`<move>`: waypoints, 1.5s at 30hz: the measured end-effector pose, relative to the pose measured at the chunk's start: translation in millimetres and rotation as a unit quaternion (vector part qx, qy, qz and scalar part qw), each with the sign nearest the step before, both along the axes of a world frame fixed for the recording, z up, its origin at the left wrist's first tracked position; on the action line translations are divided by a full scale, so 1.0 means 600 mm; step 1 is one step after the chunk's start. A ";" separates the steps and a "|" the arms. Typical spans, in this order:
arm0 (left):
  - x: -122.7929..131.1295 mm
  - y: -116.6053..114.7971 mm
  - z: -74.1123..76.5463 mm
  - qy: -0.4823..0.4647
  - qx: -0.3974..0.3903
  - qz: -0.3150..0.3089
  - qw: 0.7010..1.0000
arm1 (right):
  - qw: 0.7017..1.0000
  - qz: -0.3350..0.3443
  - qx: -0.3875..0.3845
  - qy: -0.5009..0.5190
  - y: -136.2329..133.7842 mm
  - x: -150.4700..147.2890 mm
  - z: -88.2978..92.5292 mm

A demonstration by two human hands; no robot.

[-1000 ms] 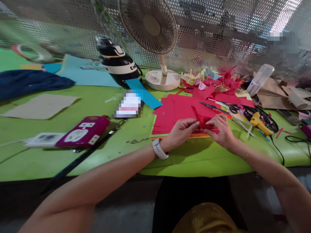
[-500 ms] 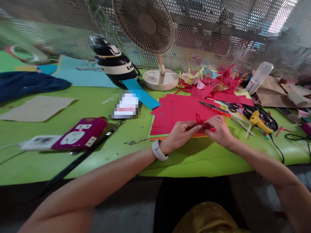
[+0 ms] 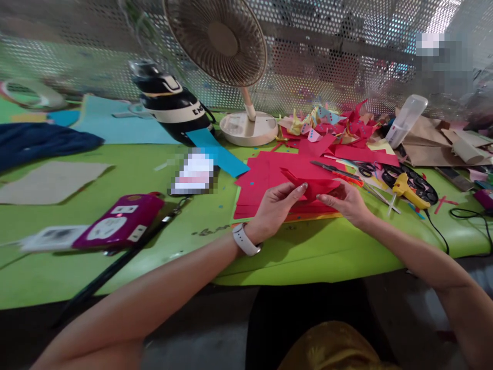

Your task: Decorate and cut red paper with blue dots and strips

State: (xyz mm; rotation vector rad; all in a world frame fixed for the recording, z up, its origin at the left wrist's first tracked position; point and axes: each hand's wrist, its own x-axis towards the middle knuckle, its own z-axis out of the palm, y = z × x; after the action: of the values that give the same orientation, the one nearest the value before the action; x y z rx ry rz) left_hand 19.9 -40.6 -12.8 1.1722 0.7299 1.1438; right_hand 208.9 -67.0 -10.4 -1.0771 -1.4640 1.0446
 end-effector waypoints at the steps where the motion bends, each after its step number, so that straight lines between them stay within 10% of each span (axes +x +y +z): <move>1: 0.000 -0.001 0.000 0.004 0.004 -0.003 1.000 | 1.000 0.007 -0.020 0.023 0.000 -0.003 -0.002; 45: -0.009 -0.001 -0.003 0.044 -0.049 0.004 0.998 | 0.983 -0.009 -0.129 0.127 -0.006 -0.012 0.004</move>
State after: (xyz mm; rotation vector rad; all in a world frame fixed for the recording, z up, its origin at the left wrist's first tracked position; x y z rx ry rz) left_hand 14.6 -41.1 -14.6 1.1441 0.8499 1.0565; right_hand 201.4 -70.7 -8.1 -1.0892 -1.1346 1.3336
